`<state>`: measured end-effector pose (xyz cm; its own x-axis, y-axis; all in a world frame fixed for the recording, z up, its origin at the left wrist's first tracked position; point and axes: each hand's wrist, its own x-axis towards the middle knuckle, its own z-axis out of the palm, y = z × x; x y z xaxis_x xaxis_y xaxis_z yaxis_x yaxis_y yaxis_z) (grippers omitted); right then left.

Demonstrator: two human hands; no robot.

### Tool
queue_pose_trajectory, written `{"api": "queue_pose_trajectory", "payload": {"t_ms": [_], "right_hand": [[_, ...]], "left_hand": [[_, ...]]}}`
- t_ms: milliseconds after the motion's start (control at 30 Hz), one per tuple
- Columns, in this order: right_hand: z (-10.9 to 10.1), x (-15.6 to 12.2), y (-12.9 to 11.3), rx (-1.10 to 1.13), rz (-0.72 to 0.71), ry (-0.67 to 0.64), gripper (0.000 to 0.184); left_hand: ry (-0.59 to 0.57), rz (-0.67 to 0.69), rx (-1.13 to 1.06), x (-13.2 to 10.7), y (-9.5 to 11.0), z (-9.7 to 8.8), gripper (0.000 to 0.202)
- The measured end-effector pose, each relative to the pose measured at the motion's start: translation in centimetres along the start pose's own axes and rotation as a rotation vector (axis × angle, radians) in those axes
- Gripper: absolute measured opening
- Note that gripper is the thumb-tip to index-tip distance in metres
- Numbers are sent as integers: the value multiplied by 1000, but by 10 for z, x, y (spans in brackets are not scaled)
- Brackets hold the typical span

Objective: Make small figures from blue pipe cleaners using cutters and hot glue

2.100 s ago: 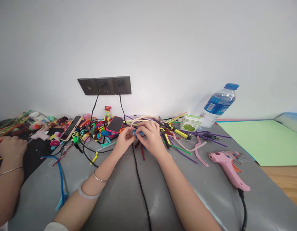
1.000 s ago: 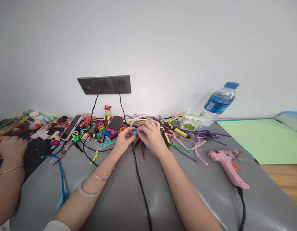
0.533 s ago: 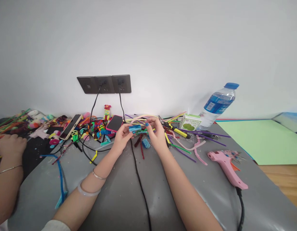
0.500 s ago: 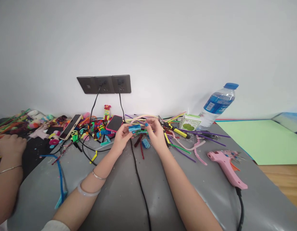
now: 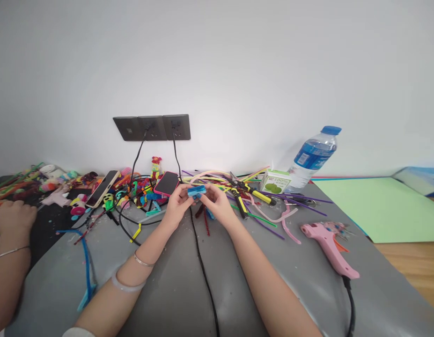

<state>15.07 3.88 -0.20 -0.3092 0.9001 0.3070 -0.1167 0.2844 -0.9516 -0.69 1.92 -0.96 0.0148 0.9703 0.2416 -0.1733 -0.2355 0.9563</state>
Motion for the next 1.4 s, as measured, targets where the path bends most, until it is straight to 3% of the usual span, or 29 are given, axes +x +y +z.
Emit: {"api": "queue_pose_trajectory", "payload": {"t_ms": [667,1400], "right_hand": [[1,0,-3,41,28,18,31],[-1,0,-6,-32,25,26,24]], "left_hand": [[-90,29,-11,-1,0,-1,33],[-33,-93,53,0,4,0,28]]}}
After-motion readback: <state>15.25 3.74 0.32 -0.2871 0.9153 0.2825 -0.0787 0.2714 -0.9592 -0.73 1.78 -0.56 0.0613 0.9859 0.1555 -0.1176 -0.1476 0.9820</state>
